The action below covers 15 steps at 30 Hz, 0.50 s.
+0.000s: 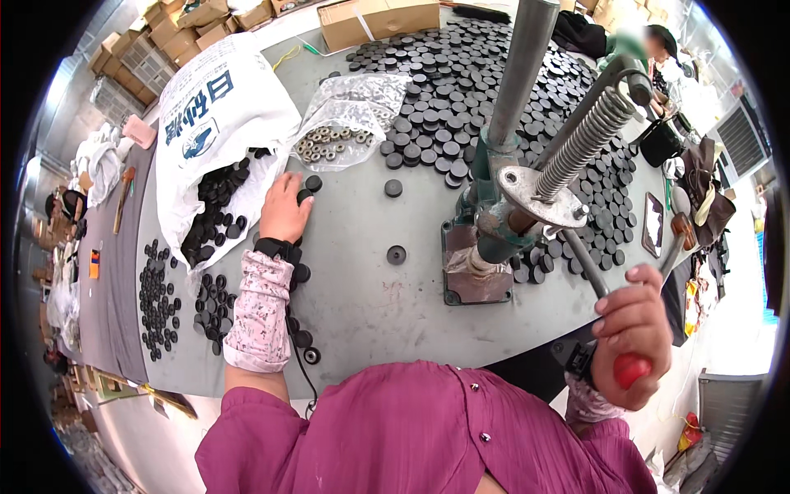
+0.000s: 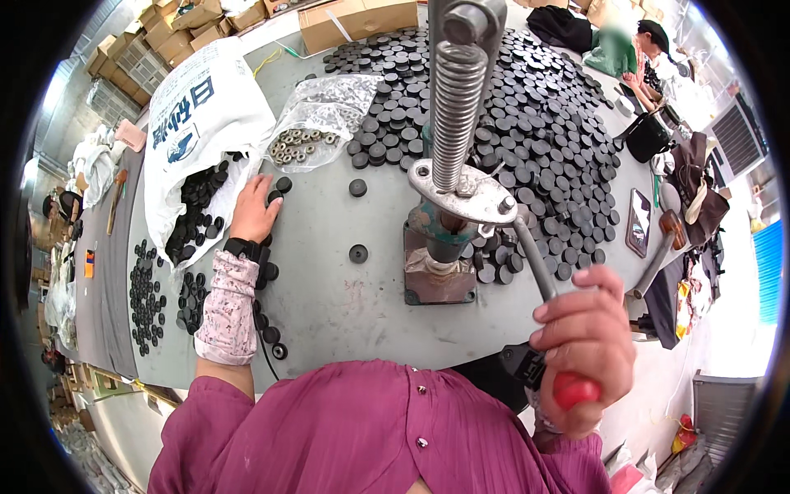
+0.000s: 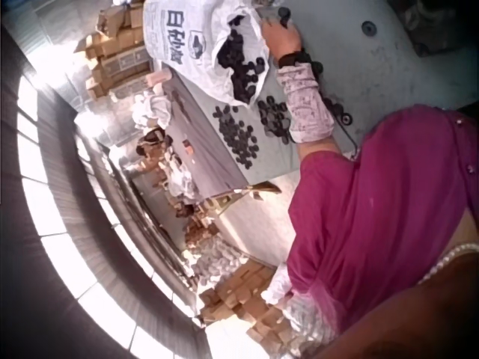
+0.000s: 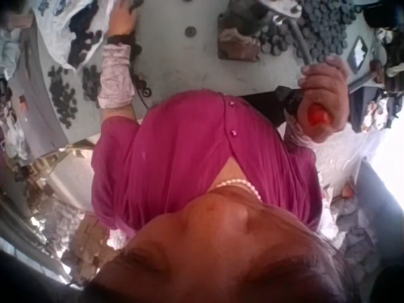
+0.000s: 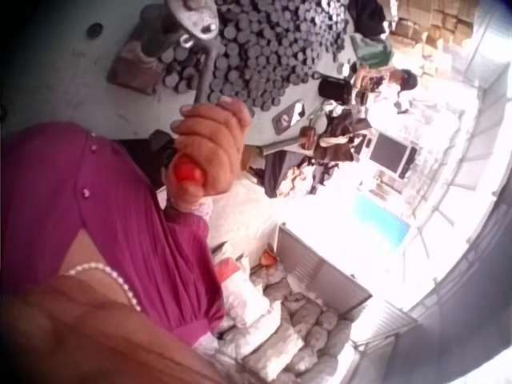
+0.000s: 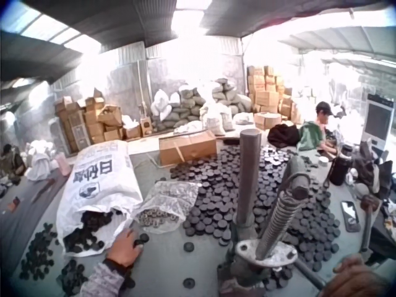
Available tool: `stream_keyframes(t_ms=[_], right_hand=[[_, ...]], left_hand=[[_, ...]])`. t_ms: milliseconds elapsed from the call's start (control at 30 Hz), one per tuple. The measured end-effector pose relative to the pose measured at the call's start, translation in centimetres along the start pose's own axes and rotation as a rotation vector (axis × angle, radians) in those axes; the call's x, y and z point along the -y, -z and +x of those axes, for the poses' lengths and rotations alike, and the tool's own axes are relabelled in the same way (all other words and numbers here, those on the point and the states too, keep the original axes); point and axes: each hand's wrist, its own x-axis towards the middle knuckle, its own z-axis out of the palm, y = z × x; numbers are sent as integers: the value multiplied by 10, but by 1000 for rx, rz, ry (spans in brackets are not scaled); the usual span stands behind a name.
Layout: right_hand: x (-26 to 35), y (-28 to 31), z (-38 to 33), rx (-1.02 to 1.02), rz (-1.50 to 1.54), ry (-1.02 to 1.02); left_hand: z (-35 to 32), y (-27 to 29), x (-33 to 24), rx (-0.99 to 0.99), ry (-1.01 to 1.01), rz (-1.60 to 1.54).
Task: Operating a manual press machine to assemble or punch small black plastic/rubber components.
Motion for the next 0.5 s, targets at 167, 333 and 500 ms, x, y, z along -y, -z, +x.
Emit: stream_keyframes(t_ms=[167, 333, 500], right_hand=[[-35, -3, 87, -81, 413, -191], [-71, -20, 156, -177, 360, -570], [-81, -33, 169, -253, 339, -502]], left_hand=[[13, -2, -39, 269, 152, 19], [4, 13, -61, 206, 116, 44], [-25, 29, -206, 366, 75, -941]])
